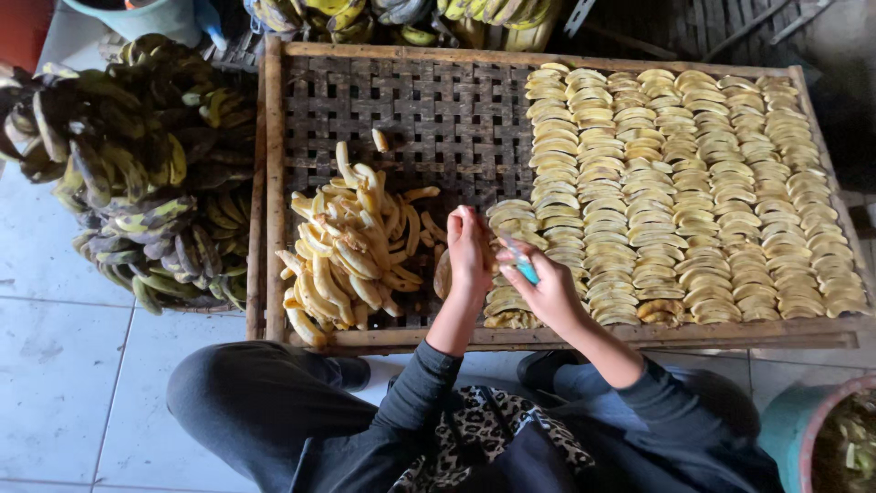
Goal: The person sits on the floor in front of a woven bamboo tray and peels bananas one at a time, using a small knife to trim and remove the peel by hand. Peeled bananas are placed in a pile on the tray beside a large area of already peeled bananas, and discarded peels are tossed aside.
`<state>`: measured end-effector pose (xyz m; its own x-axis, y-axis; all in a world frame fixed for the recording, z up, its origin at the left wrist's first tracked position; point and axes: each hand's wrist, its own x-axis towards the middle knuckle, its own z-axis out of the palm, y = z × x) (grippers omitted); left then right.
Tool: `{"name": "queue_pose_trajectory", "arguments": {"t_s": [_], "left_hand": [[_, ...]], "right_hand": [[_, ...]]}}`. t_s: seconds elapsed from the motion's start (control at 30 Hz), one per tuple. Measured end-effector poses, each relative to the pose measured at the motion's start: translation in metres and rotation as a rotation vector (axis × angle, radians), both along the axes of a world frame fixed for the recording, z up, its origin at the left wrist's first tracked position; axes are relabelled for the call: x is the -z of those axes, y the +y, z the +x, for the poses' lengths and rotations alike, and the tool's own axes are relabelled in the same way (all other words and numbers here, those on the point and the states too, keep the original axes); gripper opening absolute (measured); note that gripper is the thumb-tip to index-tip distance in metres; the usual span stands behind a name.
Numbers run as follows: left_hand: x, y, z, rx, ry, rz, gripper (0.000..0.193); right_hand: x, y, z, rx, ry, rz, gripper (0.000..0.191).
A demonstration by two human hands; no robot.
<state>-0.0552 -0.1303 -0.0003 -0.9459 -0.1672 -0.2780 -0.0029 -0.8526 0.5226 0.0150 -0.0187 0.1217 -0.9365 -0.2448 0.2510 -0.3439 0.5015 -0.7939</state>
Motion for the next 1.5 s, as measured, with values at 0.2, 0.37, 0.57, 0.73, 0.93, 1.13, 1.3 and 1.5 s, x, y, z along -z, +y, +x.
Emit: {"name": "queue_pose_trajectory", "arguments": {"t_s": [0.2, 0.37, 0.57, 0.73, 0.93, 1.13, 1.3, 1.5], "left_hand": [[-0.066, -0.007, 0.012, -0.301, 0.046, 0.208, 0.019], [-0.101, -0.012, 0.013, -0.364, 0.051, 0.216, 0.023], [-0.109, -0.013, 0.019, -0.351, 0.085, 0.246, 0.021], [-0.108, -0.010, 0.027, -0.309, 0.141, 0.302, 0.022], [-0.111, -0.003, 0.038, -0.200, 0.100, 0.378, 0.023], [-0.100, 0.003, 0.042, -0.146, 0.067, 0.409, 0.023], [-0.079, 0.007, 0.043, -0.038, -0.084, 0.363, 0.023], [-0.049, 0.010, 0.037, 0.010, -0.054, 0.356, 0.027]], "right_hand": [[-0.019, 0.000, 0.030, 0.088, -0.172, 0.188, 0.040], [-0.040, -0.006, 0.036, -0.015, -0.052, 0.239, 0.047], [-0.046, -0.008, 0.034, -0.062, 0.032, 0.247, 0.047], [-0.042, -0.005, 0.032, -0.057, 0.025, 0.306, 0.047], [-0.038, -0.004, 0.024, -0.069, 0.139, 0.334, 0.050], [-0.028, -0.004, 0.016, -0.043, 0.152, 0.409, 0.061], [-0.019, -0.003, 0.006, -0.029, 0.200, 0.404, 0.057], [-0.005, 0.003, -0.007, -0.056, 0.198, 0.436, 0.056]]}}
